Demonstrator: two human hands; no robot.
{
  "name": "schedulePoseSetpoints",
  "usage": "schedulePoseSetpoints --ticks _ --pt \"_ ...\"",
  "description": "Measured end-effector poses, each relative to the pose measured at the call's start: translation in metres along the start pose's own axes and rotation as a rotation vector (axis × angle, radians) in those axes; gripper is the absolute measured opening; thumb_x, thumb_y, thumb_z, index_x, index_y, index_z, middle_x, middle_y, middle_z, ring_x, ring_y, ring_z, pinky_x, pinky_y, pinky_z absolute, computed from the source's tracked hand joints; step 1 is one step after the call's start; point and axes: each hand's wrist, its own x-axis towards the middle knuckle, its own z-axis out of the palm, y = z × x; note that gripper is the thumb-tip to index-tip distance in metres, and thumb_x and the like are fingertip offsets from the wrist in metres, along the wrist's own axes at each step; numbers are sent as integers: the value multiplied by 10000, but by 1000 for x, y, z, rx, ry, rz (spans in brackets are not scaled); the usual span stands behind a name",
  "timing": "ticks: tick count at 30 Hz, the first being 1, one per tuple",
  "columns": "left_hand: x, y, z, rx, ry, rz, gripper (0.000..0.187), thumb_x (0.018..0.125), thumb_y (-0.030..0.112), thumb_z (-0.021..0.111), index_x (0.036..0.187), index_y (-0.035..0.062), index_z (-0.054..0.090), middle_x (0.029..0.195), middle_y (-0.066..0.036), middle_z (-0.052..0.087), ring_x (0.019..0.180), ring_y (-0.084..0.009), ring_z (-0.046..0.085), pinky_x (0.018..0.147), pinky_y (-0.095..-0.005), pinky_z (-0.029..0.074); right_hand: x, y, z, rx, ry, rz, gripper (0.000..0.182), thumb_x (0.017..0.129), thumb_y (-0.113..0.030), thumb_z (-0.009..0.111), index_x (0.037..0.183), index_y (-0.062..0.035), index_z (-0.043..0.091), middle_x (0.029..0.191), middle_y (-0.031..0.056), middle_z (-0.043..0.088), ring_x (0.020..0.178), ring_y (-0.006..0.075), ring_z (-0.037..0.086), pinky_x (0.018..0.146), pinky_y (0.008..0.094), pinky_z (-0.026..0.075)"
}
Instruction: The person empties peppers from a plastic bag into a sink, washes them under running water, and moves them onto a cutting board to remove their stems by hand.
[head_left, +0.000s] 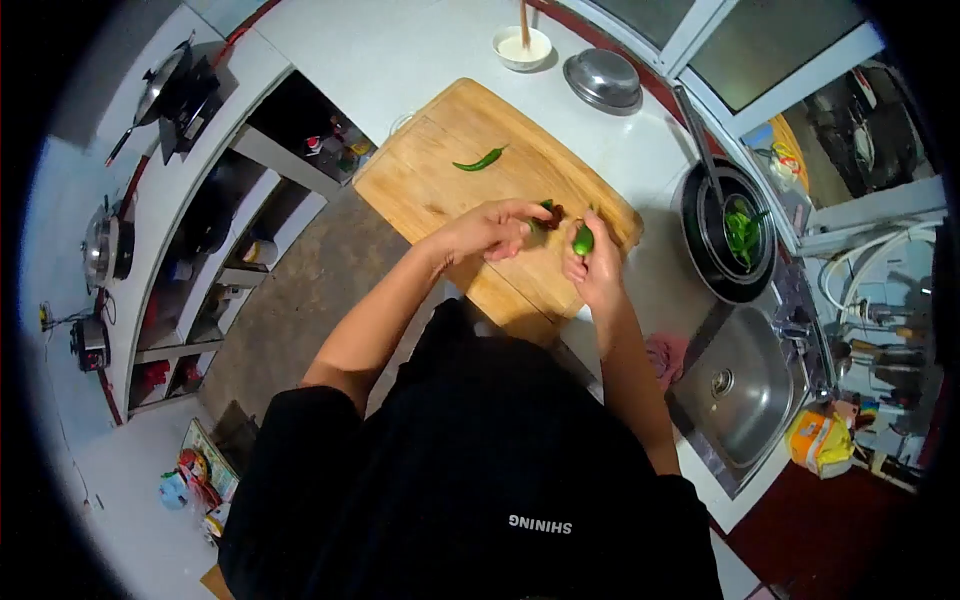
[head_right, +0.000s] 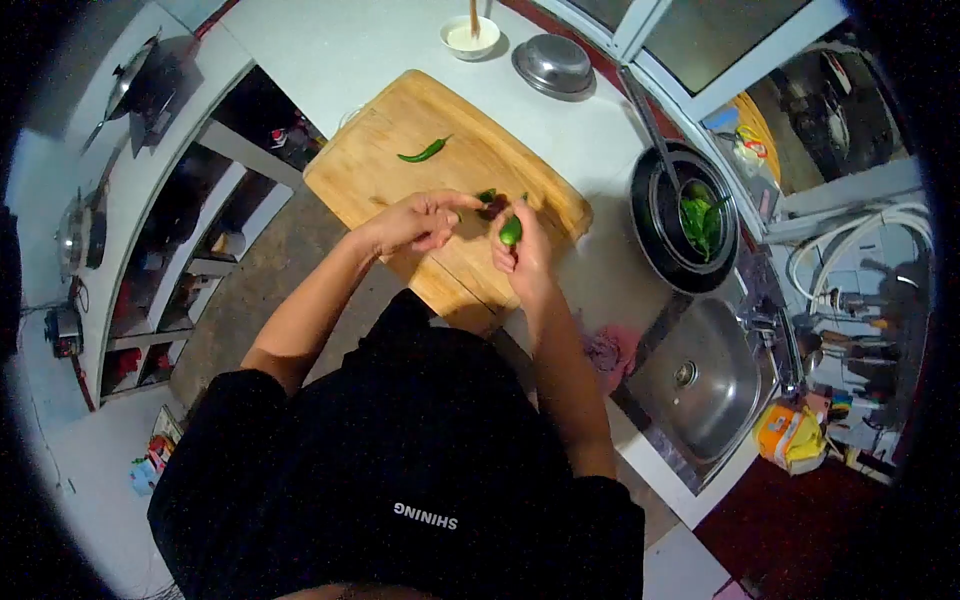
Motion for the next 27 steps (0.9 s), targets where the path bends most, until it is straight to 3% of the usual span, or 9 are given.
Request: schedulePoseSetpoints --ticks 2,4,7,10,13,16,19,21,27 --pt "11 -7 -29 15 181 -10 182 901 139 472 1039 43 542 625 3 515 498 -54 447 445 -195 344 -4 7 -7 69 105 -23 335 863 -387 480 671 -115 442 527 12 413 369 120 338 362 255 243" --pt "33 -14 -60 -55 367 -11 151 892 158 495 965 38 551 646 -6 525 520 -66 474 461 -203 368 -6 15 -25 87 70 -64 288 852 -336 493 704 -93 455 625 59 478 491 147 438 453 273 320" --pt "70 -10 -105 239 520 -41 207 833 219 582 886 24 538 684 -53 560 574 -123 531 514 -257 434 -13 20 -31 1 98 -120 246 852 -249 486 757 -22 496 716 113 533 626 159 498 582 265 384" --pt "107 -7 -122 896 734 64 250 773 222 629 823 -10 551 718 -124 599 626 -191 585 551 -296 466 -22 28 -16 -136 258 -180 232 849 -215 503 780 5 527 746 116 543 617 158 500 589 267 396" --pt "120 -14 -125 1448 709 221 318 743 258 657 835 -26 550 742 -174 608 664 -227 603 590 -313 469 -23 43 -16 -149 261 -199 244 852 -228 534 851 17 537 750 112 556 588 143 490 558 274 410" --pt "116 3 -116 1280 556 84 254 758 199 654 874 -8 565 712 -134 599 643 -194 592 582 -282 463 -24 45 2 -91 303 -177 299 873 -262 522 944 28 520 771 113 568 561 129 476 526 264 402" --pt "104 3 -108 307 328 83 166 781 98 622 918 16 577 688 -67 574 660 -140 579 589 -239 450 -16 49 18 -12 269 -124 319 886 -292 506 956 19 508 795 121 566 558 119 457 518 252 386" --pt "72 23 -73 119 310 111 136 799 55 605 930 23 585 708 -32 567 680 -115 575 614 -230 466 -5 48 28 60 195 -82 341 897 -337 488 952 -2 509 801 120 555 561 106 433 517 242 367" --pt "7 15 -23 -119 291 224 155 806 66 618 952 21 594 722 -6 568 658 -86 555 599 -203 458 21 46 73 266 234 -331 326 910 -335 465 857 -14 484 704 58 469 551 90 406 507 227 335"
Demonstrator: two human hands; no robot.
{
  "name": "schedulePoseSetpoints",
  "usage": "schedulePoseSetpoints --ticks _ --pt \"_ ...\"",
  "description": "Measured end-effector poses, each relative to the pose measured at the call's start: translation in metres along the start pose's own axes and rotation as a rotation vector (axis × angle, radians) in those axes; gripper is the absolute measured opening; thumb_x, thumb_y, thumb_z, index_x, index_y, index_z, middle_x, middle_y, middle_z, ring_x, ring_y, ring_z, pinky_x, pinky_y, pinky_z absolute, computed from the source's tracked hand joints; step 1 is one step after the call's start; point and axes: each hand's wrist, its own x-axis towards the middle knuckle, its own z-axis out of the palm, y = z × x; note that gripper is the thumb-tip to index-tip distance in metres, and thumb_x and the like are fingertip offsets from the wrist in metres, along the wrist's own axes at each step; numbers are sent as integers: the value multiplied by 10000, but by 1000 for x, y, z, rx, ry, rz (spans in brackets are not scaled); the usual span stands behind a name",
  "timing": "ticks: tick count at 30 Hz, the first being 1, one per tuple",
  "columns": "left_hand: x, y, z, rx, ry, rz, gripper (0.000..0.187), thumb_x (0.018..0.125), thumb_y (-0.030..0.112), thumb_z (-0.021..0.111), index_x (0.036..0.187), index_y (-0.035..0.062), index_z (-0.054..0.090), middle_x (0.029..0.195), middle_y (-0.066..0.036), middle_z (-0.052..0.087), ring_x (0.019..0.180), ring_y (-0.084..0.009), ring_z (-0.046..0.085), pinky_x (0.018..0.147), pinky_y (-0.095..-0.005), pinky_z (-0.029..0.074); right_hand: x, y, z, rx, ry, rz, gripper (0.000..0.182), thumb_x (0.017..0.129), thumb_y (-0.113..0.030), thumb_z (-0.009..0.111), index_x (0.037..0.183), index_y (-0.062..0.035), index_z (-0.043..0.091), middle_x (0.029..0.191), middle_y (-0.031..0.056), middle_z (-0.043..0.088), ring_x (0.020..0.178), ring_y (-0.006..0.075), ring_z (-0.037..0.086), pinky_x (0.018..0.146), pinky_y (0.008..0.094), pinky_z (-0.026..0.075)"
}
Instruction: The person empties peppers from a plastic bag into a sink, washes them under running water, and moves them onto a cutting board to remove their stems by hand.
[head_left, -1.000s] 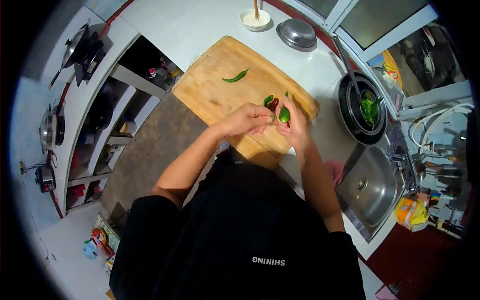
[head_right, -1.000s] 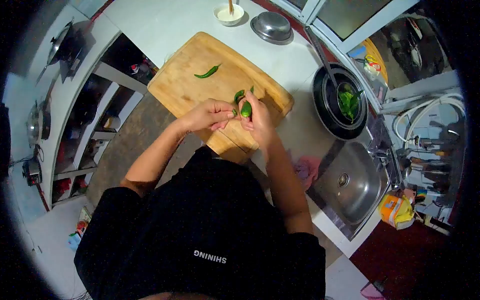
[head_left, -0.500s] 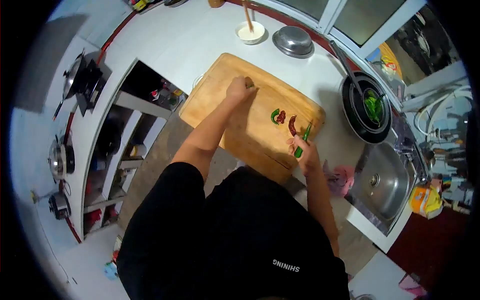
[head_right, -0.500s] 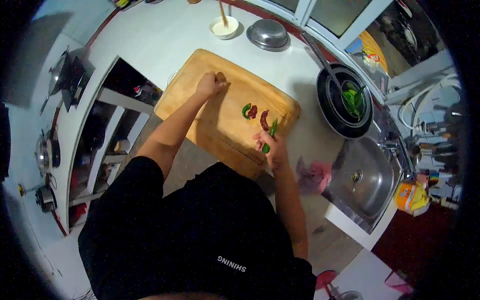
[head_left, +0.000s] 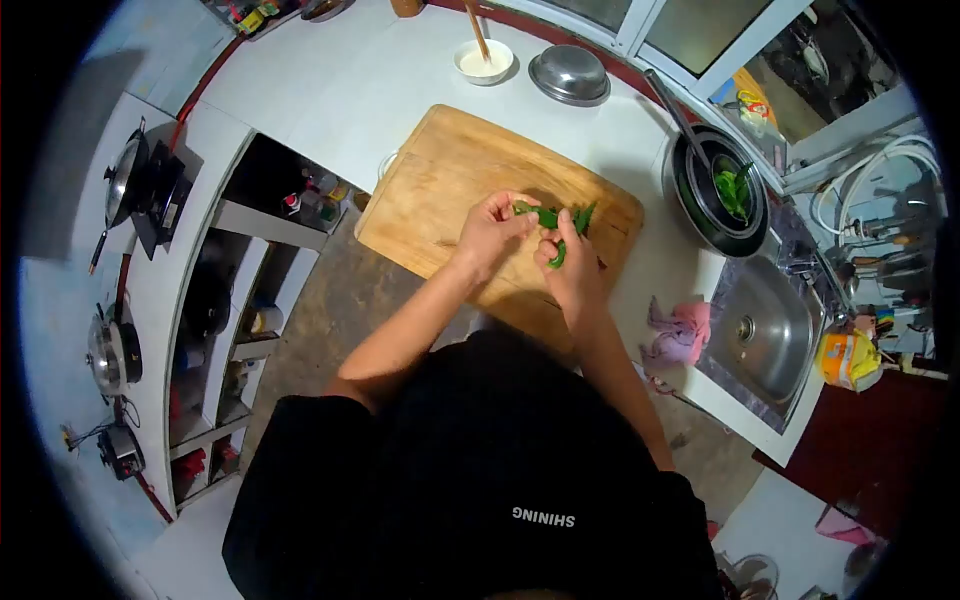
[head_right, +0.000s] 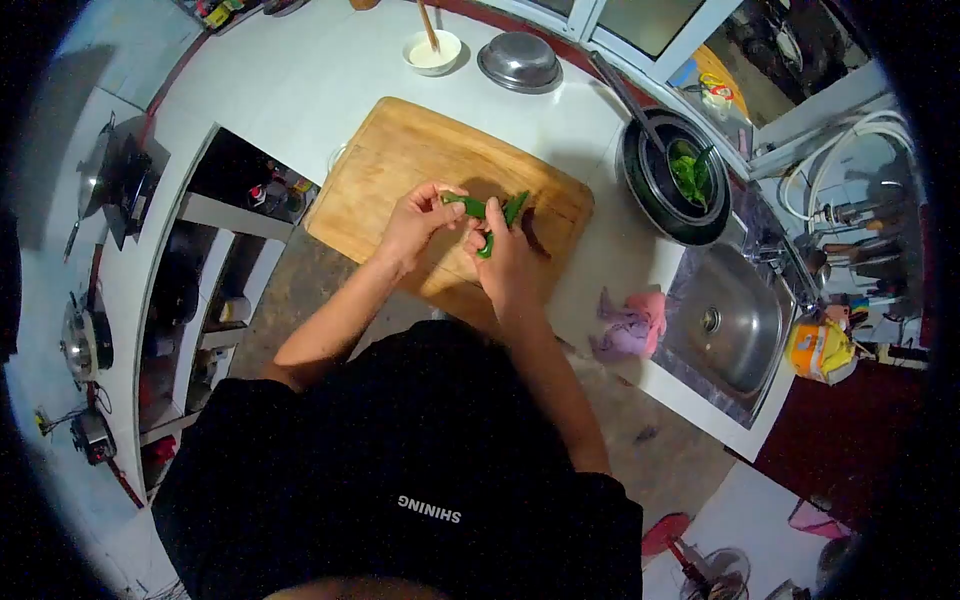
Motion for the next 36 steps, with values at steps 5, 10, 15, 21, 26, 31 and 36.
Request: schedulePoseSetpoints --ticks 5,10,15,21,26,31,36 --pt "-22 18 -10 -131 44 41 124 815 87 617 919 20 606 738 -23 600 647 -84 556 592 -194 447 -3 4 28 -295 -94 -76 290 911 -307 468 846 -25 484 693 44 459 531 89 381 502 223 321" --pt "-31 26 -37 -245 23 -21 101 835 88 590 902 15 610 744 -35 609 650 -86 563 584 -191 454 0 22 41 -107 -198 27 285 909 -315 467 838 -40 492 671 33 460 509 88 372 489 219 310" --pt "-36 15 -51 -447 -93 -72 101 849 91 568 901 9 600 761 -49 609 671 -97 575 596 -198 470 7 33 36 69 -214 243 272 907 -312 473 825 -54 508 646 23 459 486 85 372 470 214 303" --pt "-37 -3 -89 -622 49 -156 125 851 137 537 896 26 569 870 -74 606 709 -154 588 659 -265 496 41 42 17 -573 -124 142 329 867 -370 527 819 -44 530 627 40 500 444 113 418 436 243 337" --pt "-55 -2 -113 -552 138 -251 150 852 207 520 825 62 547 811 -36 573 698 -157 572 652 -269 485 94 52 -42 -1367 84 -76 385 827 -377 552 917 -2 540 738 120 581 535 191 523 519 313 422" --pt "-57 -2 -99 -39 134 -229 169 879 195 481 894 53 572 742 -17 531 642 -132 524 618 -250 448 64 40 -34 -1761 100 -515 375 807 -328 547 993 -3 546 862 158 616 775 285 584 685 379 450" --pt "-38 -23 -67 963 38 491 233 852 129 502 1069 58 547 920 -89 553 739 -233 565 636 -320 465 22 34 -52 -1778 -317 -931 329 781 -281 523 996 -35 555 884 178 608 840 329 569 719 396 445"
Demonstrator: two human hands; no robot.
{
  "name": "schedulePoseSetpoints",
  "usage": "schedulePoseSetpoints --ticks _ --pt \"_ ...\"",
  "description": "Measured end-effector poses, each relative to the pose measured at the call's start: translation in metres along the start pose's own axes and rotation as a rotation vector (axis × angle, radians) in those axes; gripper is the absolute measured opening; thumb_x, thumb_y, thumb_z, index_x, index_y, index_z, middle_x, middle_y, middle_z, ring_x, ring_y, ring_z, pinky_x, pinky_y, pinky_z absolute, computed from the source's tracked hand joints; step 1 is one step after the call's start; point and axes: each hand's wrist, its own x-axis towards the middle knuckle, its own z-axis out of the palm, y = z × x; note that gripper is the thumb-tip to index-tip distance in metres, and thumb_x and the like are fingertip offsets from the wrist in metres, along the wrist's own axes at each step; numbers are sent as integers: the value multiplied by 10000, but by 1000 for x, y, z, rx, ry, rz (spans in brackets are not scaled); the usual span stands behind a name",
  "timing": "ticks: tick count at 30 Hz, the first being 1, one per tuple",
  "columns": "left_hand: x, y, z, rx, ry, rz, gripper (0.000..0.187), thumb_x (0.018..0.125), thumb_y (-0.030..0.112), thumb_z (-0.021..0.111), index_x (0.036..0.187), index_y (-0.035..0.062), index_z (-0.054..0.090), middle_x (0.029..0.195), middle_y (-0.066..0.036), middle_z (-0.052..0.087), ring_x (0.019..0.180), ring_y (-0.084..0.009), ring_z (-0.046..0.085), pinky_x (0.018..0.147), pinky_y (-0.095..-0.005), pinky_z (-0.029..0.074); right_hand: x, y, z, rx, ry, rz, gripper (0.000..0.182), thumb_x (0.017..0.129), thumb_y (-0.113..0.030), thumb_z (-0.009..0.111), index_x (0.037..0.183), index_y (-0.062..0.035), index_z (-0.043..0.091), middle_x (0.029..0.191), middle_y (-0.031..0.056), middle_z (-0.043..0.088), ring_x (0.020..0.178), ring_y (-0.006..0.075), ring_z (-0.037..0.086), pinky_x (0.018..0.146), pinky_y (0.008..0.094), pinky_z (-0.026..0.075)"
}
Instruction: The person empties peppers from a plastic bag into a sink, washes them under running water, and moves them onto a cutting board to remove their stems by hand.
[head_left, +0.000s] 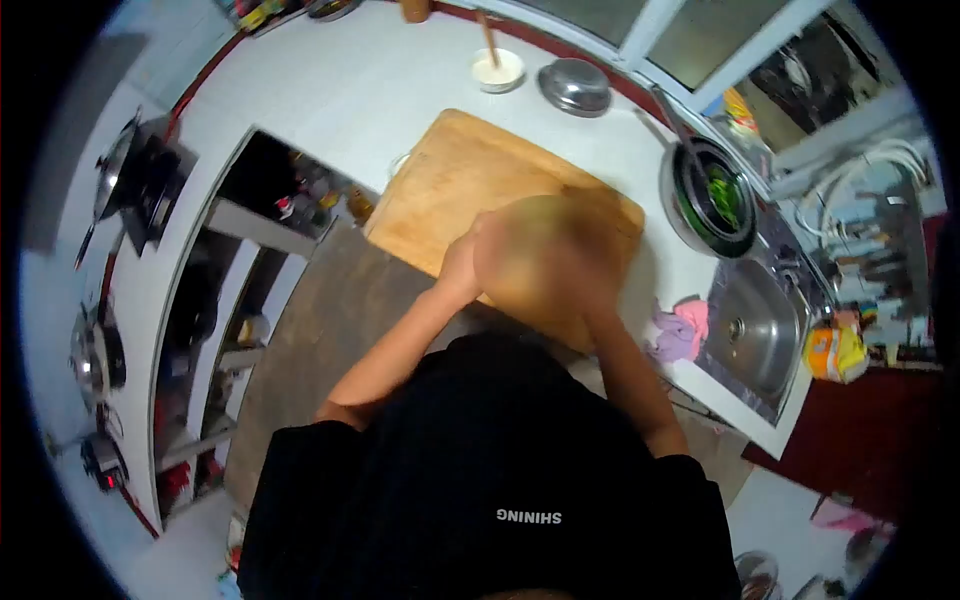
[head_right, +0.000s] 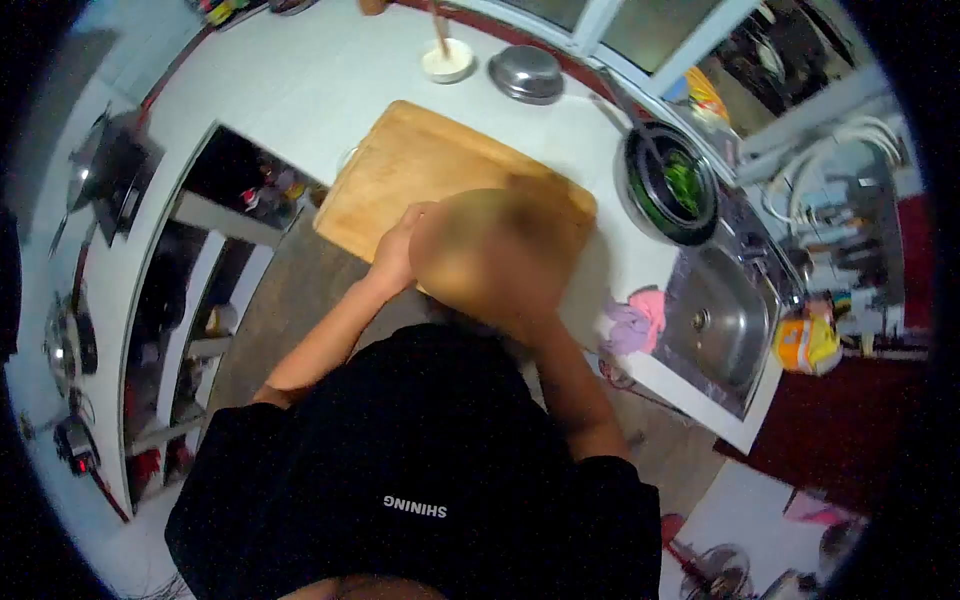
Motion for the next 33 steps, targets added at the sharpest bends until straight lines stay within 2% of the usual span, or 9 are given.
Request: schedulePoseSetpoints --ticks 2,4,6,7,10,19,25,31,33 --pt "1 11 10 188 -84 146 254 837 145 531 1080 70 548 953 -104 543 754 -260 564 626 -349 467 -11 -15 -1 50 75 -49 319 770 -266 518 994 -43 556 877 187 603 829 338 565 713 401 445" --pt "1 25 8 291 -179 284 257 809 147 557 1055 71 552 961 -134 538 795 -308 565 646 -389 471 -6 -31 -16 23 -64 58 301 759 -256 519 974 -49 558 867 188 597 807 341 561 699 414 441" --pt "0 26 7 326 -289 265 285 785 145 556 1057 61 543 1042 -156 539 895 -323 555 684 -396 480 19 -60 -54 -61 -415 332 274 748 -250 526 937 -54 561 855 180 590 772 338 556 680 435 432" --pt "0 26 7 347 -341 253 299 773 145 555 1058 56 538 1083 -168 539 946 -331 550 703 -400 484 17 -58 -53 -80 -410 355 254 748 -257 526 887 -50 576 836 179 592 773 334 560 673 444 430" --pt "-6 23 16 339 -367 276 168 790 170 564 920 64 563 885 -148 542 759 -335 565 625 -411 472 0 -52 -34 -109 -383 376 242 752 -268 526 795 -42 601 808 178 594 775 325 568 655 460 428" --pt "-10 10 21 485 -628 -53 247 795 162 525 1005 34 548 1053 -177 537 927 -346 544 736 -418 474 -19 -61 23 -182 -145 239 208 731 -235 579 798 -44 530 798 141 518 758 330 538 652 439 426" --pt "-19 -25 33 375 -406 118 237 783 166 533 993 56 534 962 -189 550 830 -374 557 676 -431 466 -16 -55 41 -145 -39 262 190 693 -175 594 781 -22 526 815 171 510 786 338 513 664 435 420" --pt "-12 -13 34 400 -294 140 205 761 173 560 921 48 586 873 -189 557 791 -360 564 648 -423 469 -13 -52 47 4 -39 434 201 694 -150 587 809 -1 517 833 204 504 816 364 487 699 440 402" --pt "-9 -9 34 441 -331 101 260 743 135 585 985 44 577 942 -192 563 840 -351 569 686 -405 478 -12 -44 55 80 2 460 192 708 -138 571 821 6 514 842 215 502 838 369 482 706 446 396"
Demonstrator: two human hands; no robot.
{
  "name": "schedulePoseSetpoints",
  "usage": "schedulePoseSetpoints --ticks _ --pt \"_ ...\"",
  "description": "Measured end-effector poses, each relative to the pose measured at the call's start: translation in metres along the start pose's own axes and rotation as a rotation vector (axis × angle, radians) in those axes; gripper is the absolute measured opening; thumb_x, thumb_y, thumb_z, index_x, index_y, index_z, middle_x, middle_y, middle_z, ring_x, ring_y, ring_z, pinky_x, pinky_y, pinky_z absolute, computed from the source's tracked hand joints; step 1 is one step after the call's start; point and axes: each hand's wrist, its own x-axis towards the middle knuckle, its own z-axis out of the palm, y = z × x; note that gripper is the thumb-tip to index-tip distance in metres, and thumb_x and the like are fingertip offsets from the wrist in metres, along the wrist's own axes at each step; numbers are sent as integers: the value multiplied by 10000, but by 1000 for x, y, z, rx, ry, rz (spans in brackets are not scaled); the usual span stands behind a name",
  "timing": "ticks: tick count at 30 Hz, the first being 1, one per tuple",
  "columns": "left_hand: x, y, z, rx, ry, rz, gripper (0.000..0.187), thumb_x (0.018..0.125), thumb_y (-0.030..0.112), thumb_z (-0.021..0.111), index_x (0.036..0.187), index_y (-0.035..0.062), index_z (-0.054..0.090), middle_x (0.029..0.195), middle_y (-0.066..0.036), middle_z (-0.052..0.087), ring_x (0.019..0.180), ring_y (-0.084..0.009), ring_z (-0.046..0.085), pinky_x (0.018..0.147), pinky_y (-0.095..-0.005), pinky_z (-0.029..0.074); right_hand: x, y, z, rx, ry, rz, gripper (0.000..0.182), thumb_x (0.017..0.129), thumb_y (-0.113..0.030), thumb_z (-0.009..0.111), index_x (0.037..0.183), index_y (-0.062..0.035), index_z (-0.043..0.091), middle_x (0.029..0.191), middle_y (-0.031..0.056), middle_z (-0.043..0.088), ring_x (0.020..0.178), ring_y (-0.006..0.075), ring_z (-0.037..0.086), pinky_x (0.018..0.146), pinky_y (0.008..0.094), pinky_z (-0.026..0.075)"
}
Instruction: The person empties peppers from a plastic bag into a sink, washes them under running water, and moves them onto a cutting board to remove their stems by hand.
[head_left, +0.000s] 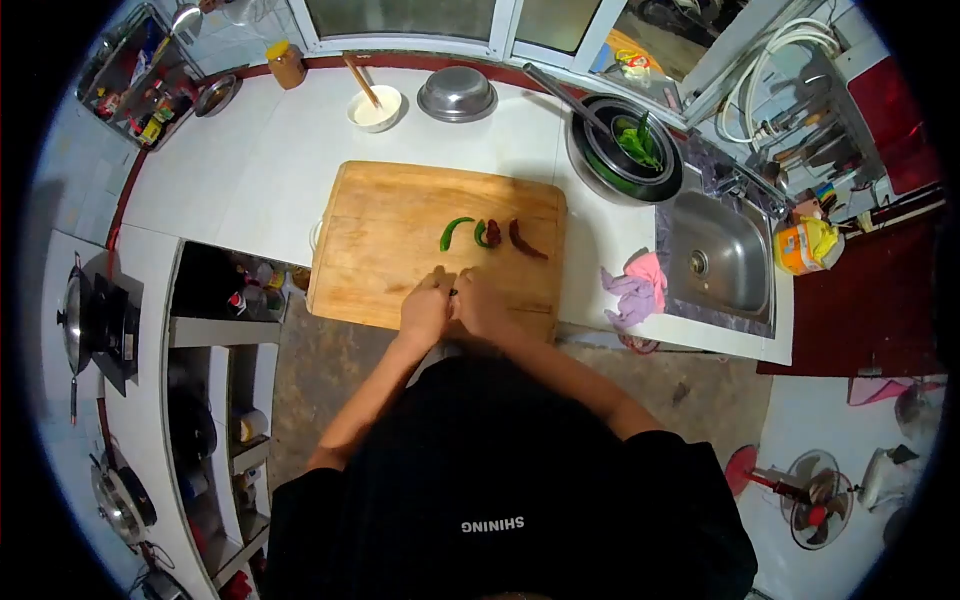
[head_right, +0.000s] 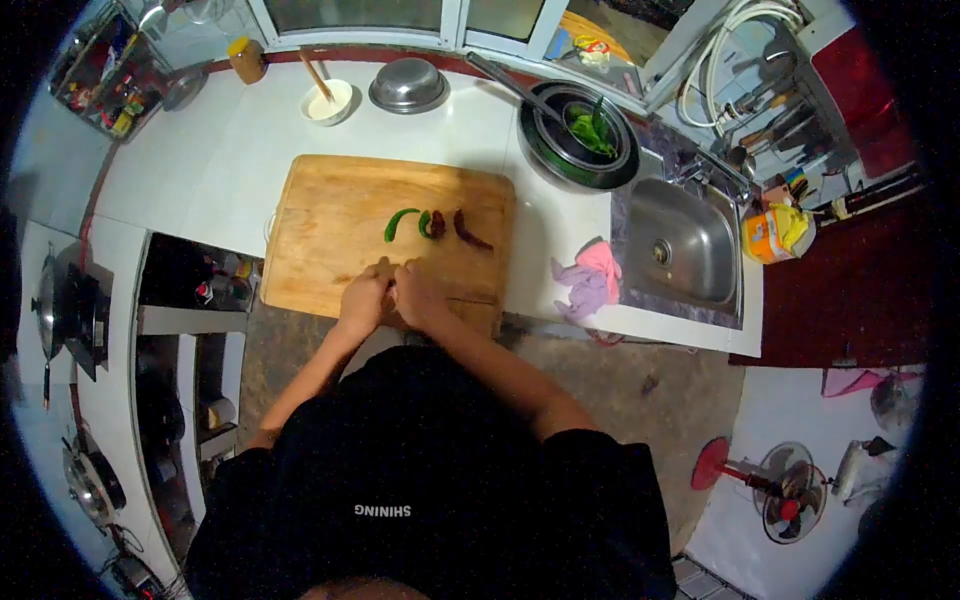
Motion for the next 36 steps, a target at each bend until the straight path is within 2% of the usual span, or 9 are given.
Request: schedulePoseSetpoints --ticks 12,17,23,26,28,31,33,35,36 --pt "33 20 -37 -57 238 116 241 737 111 617 971 55 599 819 -139 548 726 -314 561 617 -394 469 39 8 -37 293 22 45 239 834 -250 481 933 -46 559 901 206 546 892 367 508 756 441 409" --pt "33 30 -82 -160 366 169 213 734 74 620 947 59 606 795 -124 535 710 -300 554 600 -376 458 42 -36 -108 473 -188 179 252 865 -193 461 1051 -45 546 810 131 588 751 227 577 694 344 461" --pt "22 80 -167 -298 516 242 265 705 12 638 963 58 599 799 -101 530 691 -268 545 565 -338 438 24 -117 -191 775 -20 -25 230 868 -71 445 1066 23 515 775 88 572 685 130 565 647 260 455" --pt "7 104 -202 -249 580 312 309 674 14 659 973 71 606 793 -83 533 678 -252 543 546 -315 436 5 -151 -212 646 137 -197 241 867 -36 395 1043 28 546 819 84 574 684 111 546 656 233 444" --pt "-12 117 -228 -196 614 391 355 642 9 661 990 66 615 806 -92 544 706 -242 548 572 -303 437 -13 -166 -231 463 177 -356 236 861 -86 468 1075 -13 535 897 111 576 717 181 588 661 263 464" --pt "-55 160 -261 -79 668 339 415 562 60 679 973 103 636 802 -89 541 672 -204 527 537 -284 415 -44 -209 -245 456 469 -525 211 778 -115 603 976 -43 597 744 74 606 625 205 594 665 282 470" --pt "-75 161 -272 45 704 475 345 607 150 660 945 202 614 840 -46 492 626 -173 469 492 -278 387 -56 -230 -263 659 284 -499 98 763 -114 604 829 -49 573 655 66 567 567 194 568 585 271 479" --pt "-93 157 -273 106 805 602 259 722 218 614 965 300 582 886 0 438 639 -150 431 500 -265 381 -67 -234 -251 812 433 -643 98 789 -120 593 801 -47 528 620 61 500 558 194 555 543 270 494" --pt "-106 168 -275 -61 790 403 226 778 220 585 995 272 552 906 -6 446 700 -143 446 568 -252 397 -72 -236 -245 875 505 -721 113 801 -123 588 787 -47 506 602 58 466 553 194 548 522 269 502"
